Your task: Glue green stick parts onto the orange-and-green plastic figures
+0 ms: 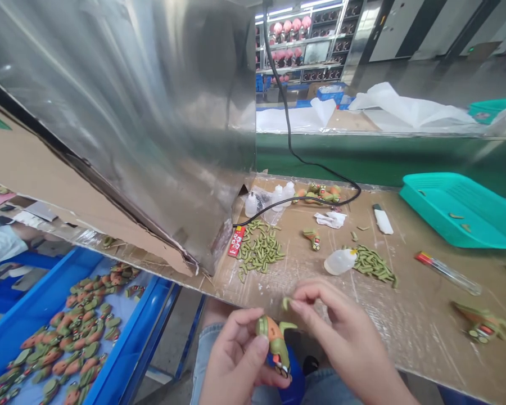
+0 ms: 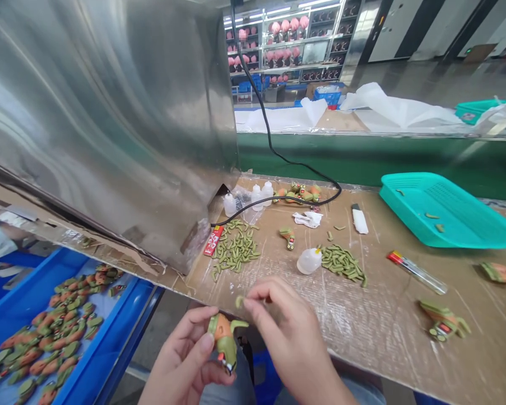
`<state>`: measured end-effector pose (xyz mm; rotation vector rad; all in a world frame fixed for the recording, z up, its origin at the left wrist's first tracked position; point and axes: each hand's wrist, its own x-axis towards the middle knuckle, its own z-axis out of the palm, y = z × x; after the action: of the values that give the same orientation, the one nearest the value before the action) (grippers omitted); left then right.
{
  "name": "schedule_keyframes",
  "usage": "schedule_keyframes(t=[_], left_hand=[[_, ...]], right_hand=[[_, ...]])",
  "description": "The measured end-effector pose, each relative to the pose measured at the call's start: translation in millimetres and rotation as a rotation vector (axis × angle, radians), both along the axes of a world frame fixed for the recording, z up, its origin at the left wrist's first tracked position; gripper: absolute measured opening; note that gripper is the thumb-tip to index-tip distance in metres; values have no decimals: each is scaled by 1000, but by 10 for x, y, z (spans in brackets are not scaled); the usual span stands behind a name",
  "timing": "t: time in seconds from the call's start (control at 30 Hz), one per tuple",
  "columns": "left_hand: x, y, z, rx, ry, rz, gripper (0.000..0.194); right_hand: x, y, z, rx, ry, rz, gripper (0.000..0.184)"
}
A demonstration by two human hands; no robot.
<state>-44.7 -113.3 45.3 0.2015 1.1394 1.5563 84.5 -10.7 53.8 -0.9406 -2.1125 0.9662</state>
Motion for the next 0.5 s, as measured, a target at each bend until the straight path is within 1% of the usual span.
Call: schedule_keyframes(t=[0.07, 0.13, 0.27, 0.37, 0.43, 0.47, 0.5], left_hand=[[25, 13, 7, 22, 0, -23, 27], [63, 25, 18, 46, 0, -40, 27], [137, 21, 49, 95, 9, -57, 27], [168, 0, 63, 113, 20, -68, 25], [178, -19, 60, 131, 17, -73, 25], [182, -30, 57, 143, 15, -77, 24], [185, -41, 53, 157, 16, -82, 24]], right_hand=[[109, -122, 154, 3, 59, 40, 12], [174, -192, 213, 37, 81, 69, 9], [248, -231, 179, 124, 46, 112, 8], [294, -254, 158, 284, 31, 120, 11], [318, -275, 174, 386, 35, 157, 16], [328, -286, 191, 389, 38, 176, 17], [336, -297, 214, 353, 40, 196, 17]])
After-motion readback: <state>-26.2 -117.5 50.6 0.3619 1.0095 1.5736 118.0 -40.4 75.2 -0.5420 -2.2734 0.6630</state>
